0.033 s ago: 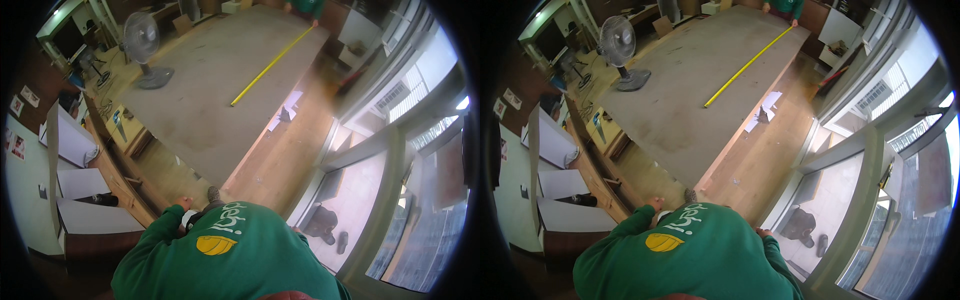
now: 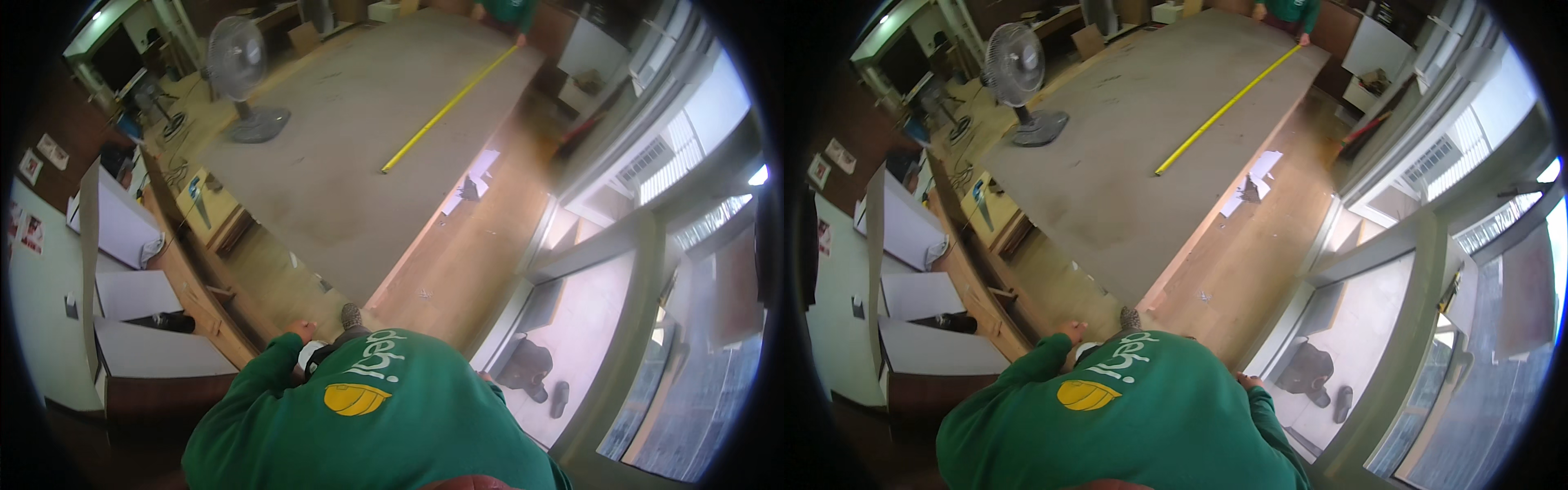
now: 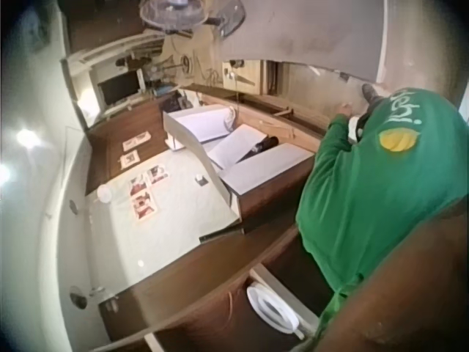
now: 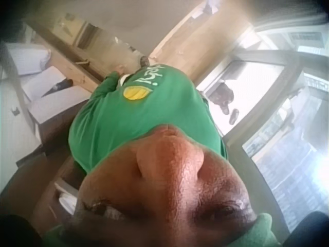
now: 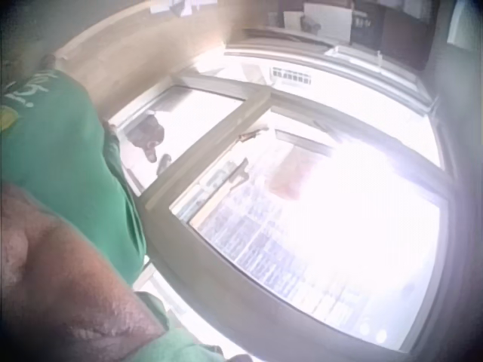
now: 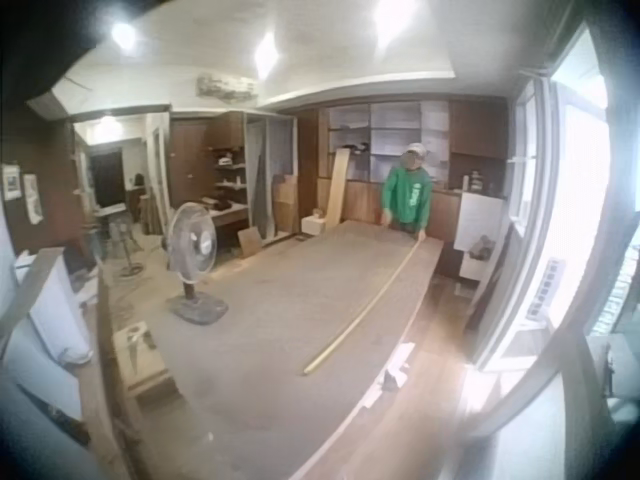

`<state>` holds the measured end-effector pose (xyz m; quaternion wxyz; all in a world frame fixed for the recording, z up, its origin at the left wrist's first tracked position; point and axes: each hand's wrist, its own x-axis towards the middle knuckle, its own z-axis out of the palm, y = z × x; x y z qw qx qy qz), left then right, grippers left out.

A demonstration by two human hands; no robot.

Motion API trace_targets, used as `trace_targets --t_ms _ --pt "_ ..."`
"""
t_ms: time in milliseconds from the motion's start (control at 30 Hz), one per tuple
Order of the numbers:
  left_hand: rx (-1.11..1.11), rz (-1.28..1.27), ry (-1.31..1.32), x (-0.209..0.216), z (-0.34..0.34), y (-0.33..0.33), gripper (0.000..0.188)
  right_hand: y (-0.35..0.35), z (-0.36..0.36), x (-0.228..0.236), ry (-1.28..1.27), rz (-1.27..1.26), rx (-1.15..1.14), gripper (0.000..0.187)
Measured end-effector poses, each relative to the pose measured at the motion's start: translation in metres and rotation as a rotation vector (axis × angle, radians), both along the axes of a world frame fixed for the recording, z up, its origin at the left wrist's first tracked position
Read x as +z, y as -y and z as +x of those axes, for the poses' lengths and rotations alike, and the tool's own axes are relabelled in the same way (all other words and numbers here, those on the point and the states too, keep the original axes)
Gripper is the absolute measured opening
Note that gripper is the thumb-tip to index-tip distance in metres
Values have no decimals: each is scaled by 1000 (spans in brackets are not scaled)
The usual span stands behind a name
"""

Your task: The person uses a tape measure to mark dimensions on a large gray panel and a wooden board, then moves the gray panel to reveal and lift a long wooden plank.

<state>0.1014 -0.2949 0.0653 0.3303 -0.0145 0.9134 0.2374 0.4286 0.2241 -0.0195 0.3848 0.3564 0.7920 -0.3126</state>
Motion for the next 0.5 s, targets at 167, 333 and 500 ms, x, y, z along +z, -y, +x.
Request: trace_targets --t_ms 167,333,500 --pt "-23 -87 -8 -11 6 31 53 -9 -17 16 -20 54 48 44" --pt "-56 -39 49 -18 7 37 55 -40 -39 33 -4 134 134 44" --pt "39 -39 23 -38 25 46 55 -56 -74 39 -13 169 217 44"
